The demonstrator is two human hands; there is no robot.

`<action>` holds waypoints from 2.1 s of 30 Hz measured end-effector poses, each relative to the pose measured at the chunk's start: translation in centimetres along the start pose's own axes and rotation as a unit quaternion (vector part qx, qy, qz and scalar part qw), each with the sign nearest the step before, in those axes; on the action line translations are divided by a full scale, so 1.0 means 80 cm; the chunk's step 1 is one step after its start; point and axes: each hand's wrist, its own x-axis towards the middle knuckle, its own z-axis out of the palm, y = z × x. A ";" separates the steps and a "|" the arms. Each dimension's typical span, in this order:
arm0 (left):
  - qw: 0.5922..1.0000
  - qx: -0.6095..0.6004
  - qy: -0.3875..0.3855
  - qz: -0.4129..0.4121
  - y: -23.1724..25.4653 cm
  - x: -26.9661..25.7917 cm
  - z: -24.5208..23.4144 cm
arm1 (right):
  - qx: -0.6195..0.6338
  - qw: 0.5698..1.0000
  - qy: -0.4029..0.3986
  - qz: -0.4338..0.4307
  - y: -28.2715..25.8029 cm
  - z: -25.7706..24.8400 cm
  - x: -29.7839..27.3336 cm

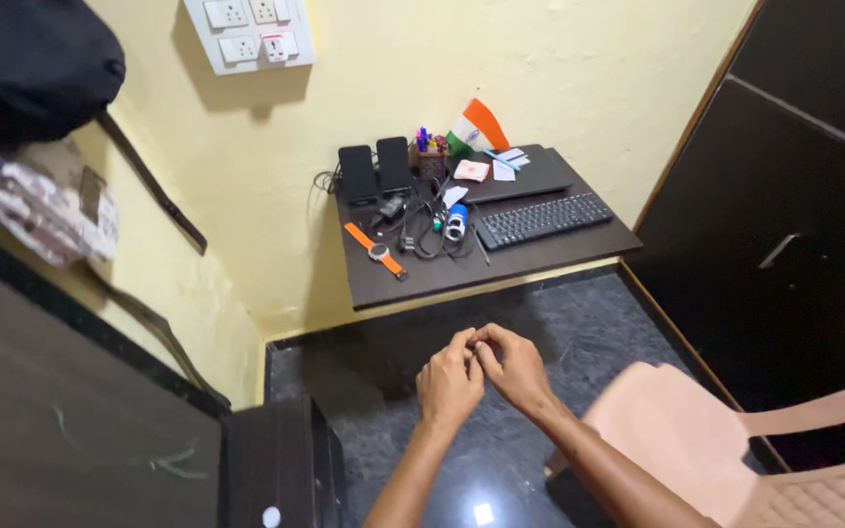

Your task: The person organizes a cluttered desk by moving a chair, hanging a bag, and relocating items such as a keyboard, laptop, papers, and cables onto the chair and a nearby cabinet. The person also opens a drawer to place a small item inside.

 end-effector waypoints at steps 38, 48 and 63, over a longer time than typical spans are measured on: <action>0.982 0.077 -0.035 -0.167 -0.242 0.489 0.229 | -0.021 0.994 -0.090 0.052 0.345 0.055 0.500; 0.982 0.147 -0.105 -0.059 -0.298 0.550 0.250 | -0.130 0.982 -0.138 -0.009 0.327 0.097 0.537; 0.966 0.165 -0.178 -0.087 -0.303 0.596 0.210 | -0.303 0.930 -0.184 0.100 0.335 0.166 0.541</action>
